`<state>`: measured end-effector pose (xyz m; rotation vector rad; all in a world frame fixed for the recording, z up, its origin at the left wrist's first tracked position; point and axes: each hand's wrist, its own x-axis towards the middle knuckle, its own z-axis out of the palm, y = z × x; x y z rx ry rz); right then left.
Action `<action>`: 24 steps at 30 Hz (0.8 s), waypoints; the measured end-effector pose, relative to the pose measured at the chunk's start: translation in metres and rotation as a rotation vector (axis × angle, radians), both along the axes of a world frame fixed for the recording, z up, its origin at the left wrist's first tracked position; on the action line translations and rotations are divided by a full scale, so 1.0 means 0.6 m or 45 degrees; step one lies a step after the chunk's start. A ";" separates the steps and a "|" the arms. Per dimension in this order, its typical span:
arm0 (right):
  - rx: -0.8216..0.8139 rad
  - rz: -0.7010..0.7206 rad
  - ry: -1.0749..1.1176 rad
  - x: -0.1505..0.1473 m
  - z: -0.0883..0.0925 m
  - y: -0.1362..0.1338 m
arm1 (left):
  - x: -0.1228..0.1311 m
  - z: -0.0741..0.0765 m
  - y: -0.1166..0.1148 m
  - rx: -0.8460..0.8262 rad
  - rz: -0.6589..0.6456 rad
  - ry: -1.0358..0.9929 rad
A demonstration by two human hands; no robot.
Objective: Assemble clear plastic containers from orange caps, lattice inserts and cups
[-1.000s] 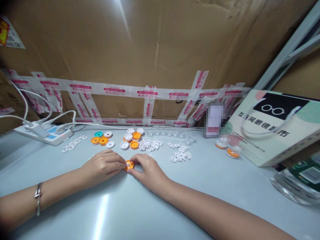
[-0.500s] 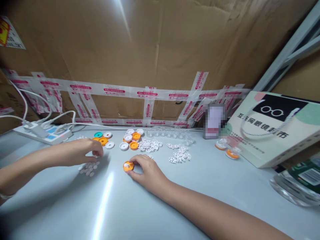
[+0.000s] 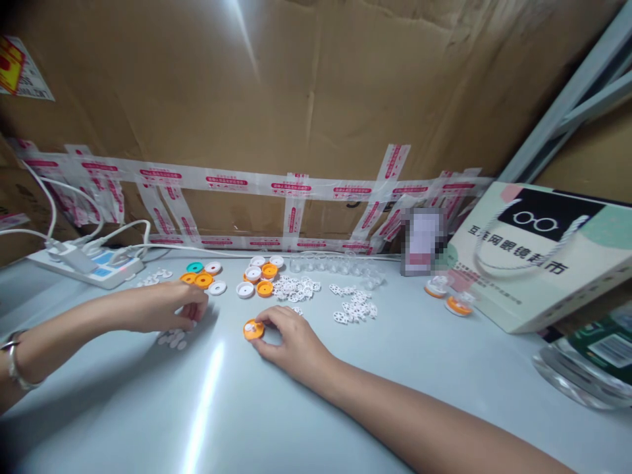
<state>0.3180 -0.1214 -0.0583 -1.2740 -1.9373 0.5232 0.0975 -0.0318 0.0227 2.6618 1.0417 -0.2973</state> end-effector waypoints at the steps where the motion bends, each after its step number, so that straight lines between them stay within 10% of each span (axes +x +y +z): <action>1: 0.000 0.001 0.000 0.000 0.000 0.000 | 0.000 0.000 0.001 -0.001 0.000 -0.007; 14: -0.049 -0.002 0.097 0.004 0.000 -0.001 | 0.015 -0.006 -0.014 0.097 -0.039 -0.253; 24: 0.317 0.101 0.328 0.004 0.005 -0.012 | 0.067 -0.056 -0.093 0.035 -0.029 -1.166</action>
